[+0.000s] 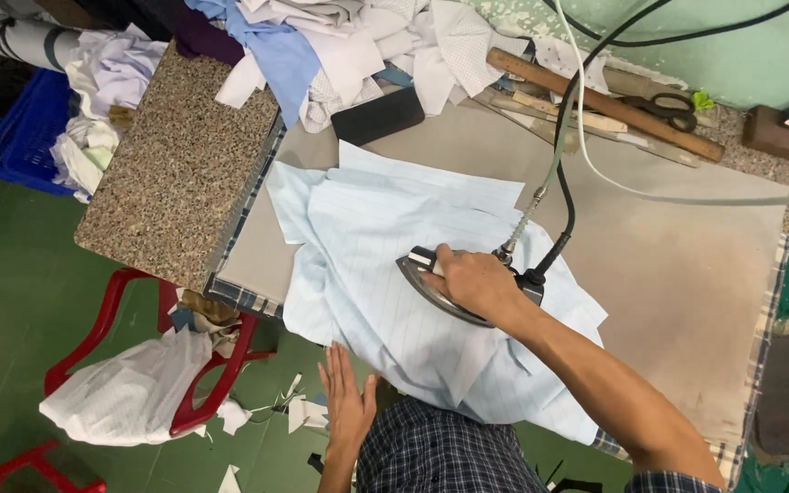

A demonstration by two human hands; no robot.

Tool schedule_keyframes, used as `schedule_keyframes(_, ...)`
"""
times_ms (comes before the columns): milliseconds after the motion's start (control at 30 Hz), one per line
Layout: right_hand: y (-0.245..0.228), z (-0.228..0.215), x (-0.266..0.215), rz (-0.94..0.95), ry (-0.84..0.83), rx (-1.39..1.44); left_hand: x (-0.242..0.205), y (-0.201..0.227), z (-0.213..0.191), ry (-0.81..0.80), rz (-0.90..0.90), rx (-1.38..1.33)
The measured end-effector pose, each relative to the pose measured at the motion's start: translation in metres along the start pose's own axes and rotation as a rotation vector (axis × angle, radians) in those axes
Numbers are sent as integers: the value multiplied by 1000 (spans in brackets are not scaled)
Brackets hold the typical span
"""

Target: The person irons a light blue shirt on a work table using a steam iron and a pressing block. They repeatedly smooth the fabric, apply the iron, and reposition the shirt to cover different areas.

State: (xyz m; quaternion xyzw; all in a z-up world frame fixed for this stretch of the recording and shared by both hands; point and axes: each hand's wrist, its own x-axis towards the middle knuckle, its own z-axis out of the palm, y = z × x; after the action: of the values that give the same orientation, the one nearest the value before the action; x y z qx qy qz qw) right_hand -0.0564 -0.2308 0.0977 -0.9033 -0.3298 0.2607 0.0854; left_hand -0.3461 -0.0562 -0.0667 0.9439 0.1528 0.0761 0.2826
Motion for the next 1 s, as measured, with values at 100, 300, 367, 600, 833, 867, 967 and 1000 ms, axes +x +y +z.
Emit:
schedule_keyframes(100, 14, -1, -11, 173, 48, 80, 2, 1, 8, 2, 0, -5)
schedule_keyframes(300, 47, 10, -42, 323, 40, 190, 48, 47, 14, 71, 165, -139)
schedule_keyframes(367, 52, 14, -55, 352, 49, 207, 68, 72, 18, 66, 218, -127)
schedule_keyframes(600, 67, 13, -118, 336, 99, 261, 121, 140, 61, -35, 331, 75)
schedule_keyframes(833, 158, 14, -213, 669, 72, 362, 127, 148, 88, -114, 316, 316)
schedule_keyframes(867, 185, 29, -222, 779, 116, 387, 126, 149, 87, -138, 305, 337)
schedule_keyframes(967, 277, 73, -243, 913, 256, 411, 128, 152, 85, -147, 295, 365)
schedule_keyframes(1000, 308, 87, -249, 944, 342, 417, 128, 152, 85, -146, 298, 371)
